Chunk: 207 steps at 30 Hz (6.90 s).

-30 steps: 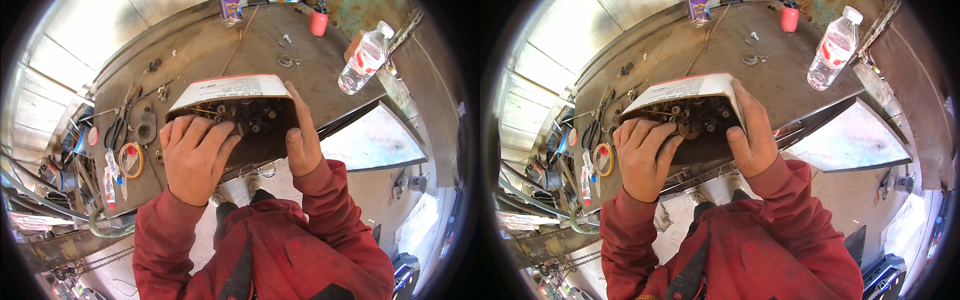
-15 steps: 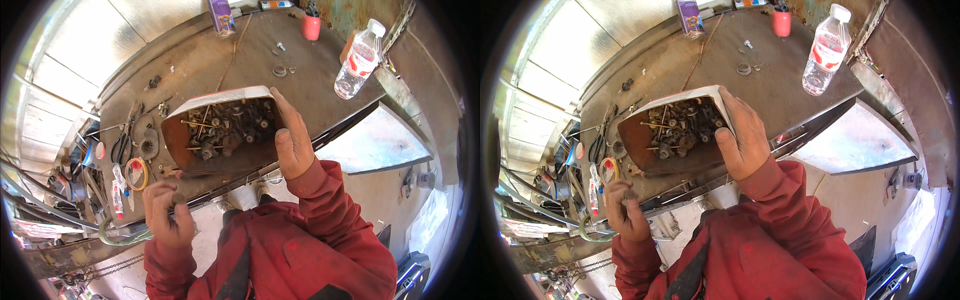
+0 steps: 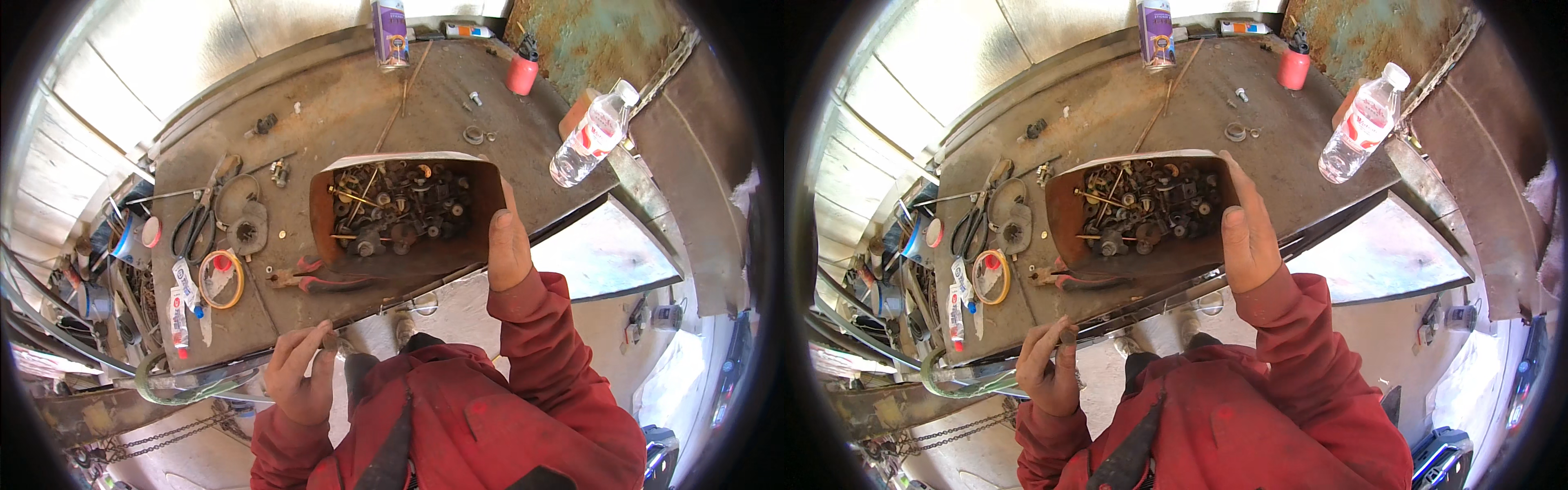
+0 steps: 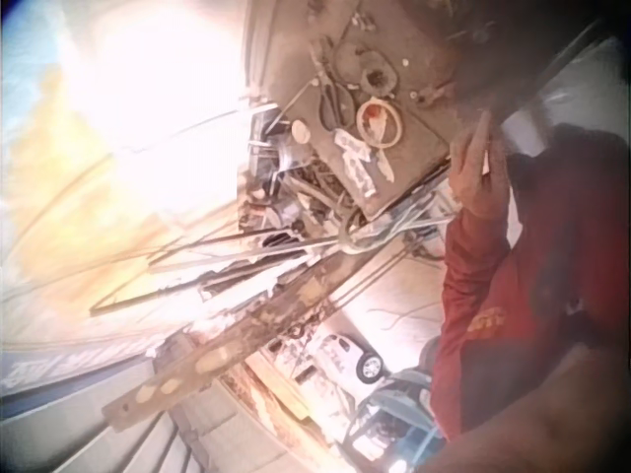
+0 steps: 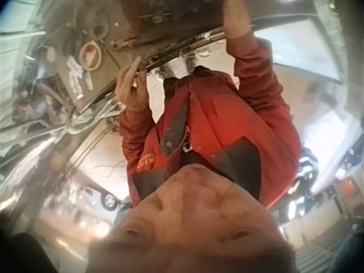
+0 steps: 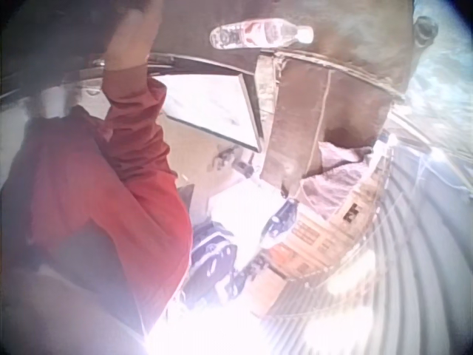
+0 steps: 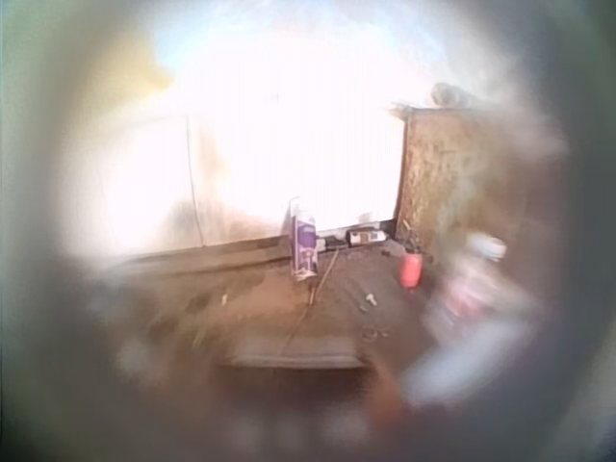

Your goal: The person works under the open trunk of a black car, pressing and adjusting the rear bumper area. They walk to a workbench, select fasteners from a box, return to the trunk, and continue pressing the bumper. The person then walks to the front of the car and touches the hood.

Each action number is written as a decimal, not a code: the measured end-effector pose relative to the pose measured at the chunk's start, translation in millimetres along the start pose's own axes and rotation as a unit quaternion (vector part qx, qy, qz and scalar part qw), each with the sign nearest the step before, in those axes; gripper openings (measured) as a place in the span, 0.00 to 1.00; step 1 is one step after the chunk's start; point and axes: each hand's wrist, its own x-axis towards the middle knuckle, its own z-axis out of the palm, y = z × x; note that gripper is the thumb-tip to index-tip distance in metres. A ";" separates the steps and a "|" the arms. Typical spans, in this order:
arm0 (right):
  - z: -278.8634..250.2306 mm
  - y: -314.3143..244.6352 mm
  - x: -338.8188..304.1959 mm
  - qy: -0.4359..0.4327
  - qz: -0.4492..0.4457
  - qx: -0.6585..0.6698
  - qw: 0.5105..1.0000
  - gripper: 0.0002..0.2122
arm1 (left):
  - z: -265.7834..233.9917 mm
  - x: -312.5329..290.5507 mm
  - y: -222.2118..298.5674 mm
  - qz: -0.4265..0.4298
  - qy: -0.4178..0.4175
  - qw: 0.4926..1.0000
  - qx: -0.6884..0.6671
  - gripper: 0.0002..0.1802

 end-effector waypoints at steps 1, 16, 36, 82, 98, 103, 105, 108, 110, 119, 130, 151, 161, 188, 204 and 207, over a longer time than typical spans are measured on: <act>0.2 -0.4 -0.8 -0.006 0.004 0.017 1.000 0.35 | -1.2 -1.5 -1.3 -0.011 -0.007 1.000 -0.028 0.11; 12.4 -14.6 -7.8 -0.009 0.091 0.150 0.984 0.43 | -5.7 -14.3 -28.9 -0.154 -0.083 0.952 -0.251 0.19; 5.0 -3.8 -5.4 0.022 -0.014 -0.016 1.000 0.39 | -12.7 79.7 39.7 -0.004 -0.098 0.994 0.043 0.05; -0.9 -4.9 -1.2 0.029 -0.071 -0.073 0.994 0.32 | 60.4 156.8 25.3 0.237 -0.252 0.744 0.571 0.04; 1.9 2.5 -3.6 0.035 -0.042 -0.024 0.998 0.32 | 20.8 90.4 46.0 0.334 -0.056 0.907 0.249 0.18; 2.2 1.7 -5.0 0.039 -0.043 -0.025 0.998 0.33 | 22.4 83.0 43.0 0.324 -0.032 0.920 0.218 0.18; 2.2 1.8 -5.8 0.041 -0.044 -0.031 0.998 0.33 | 24.9 77.6 43.2 0.295 -0.033 0.936 0.187 0.18; 2.2 2.9 -6.8 0.040 -0.039 -0.032 0.998 0.34 | 28.6 62.9 46.7 0.124 -0.025 0.992 0.015 0.08; 2.4 3.6 -7.5 0.036 -0.035 -0.029 0.998 0.34 | 26.6 51.2 49.6 -0.041 -0.037 0.988 -0.146 0.08; 2.9 2.4 -6.7 0.014 -0.006 0.011 1.000 0.36 | 9.2 15.7 38.6 -0.340 -0.194 0.769 -0.505 0.09; 8.7 -0.8 -8.1 -0.020 -0.007 0.106 0.994 0.38 | 13.9 39.5 58.0 -0.241 -0.168 0.891 -0.346 0.14; 1.9 -0.1 -10.3 -0.008 -0.005 0.020 1.000 0.34 | 70.1 100.6 68.6 -0.293 -0.281 0.800 -0.442 0.40; 2.7 -0.3 -10.4 -0.011 -0.020 0.026 0.999 0.36 | 70.9 125.4 66.7 -0.403 -0.094 0.793 -0.447 0.11; 3.8 -0.2 -14.0 -0.013 -0.016 0.061 0.998 0.38 | 85.3 84.3 82.7 -0.364 -0.266 0.755 -0.476 0.39; 6.3 -5.1 -10.7 -0.026 0.022 0.114 0.993 0.32 | 30.5 51.1 75.3 -0.367 -0.254 0.768 -0.459 0.19; 6.2 -3.8 -8.9 -0.018 0.028 0.090 0.995 0.32 | 22.8 49.8 69.4 -0.366 -0.254 0.786 -0.429 0.17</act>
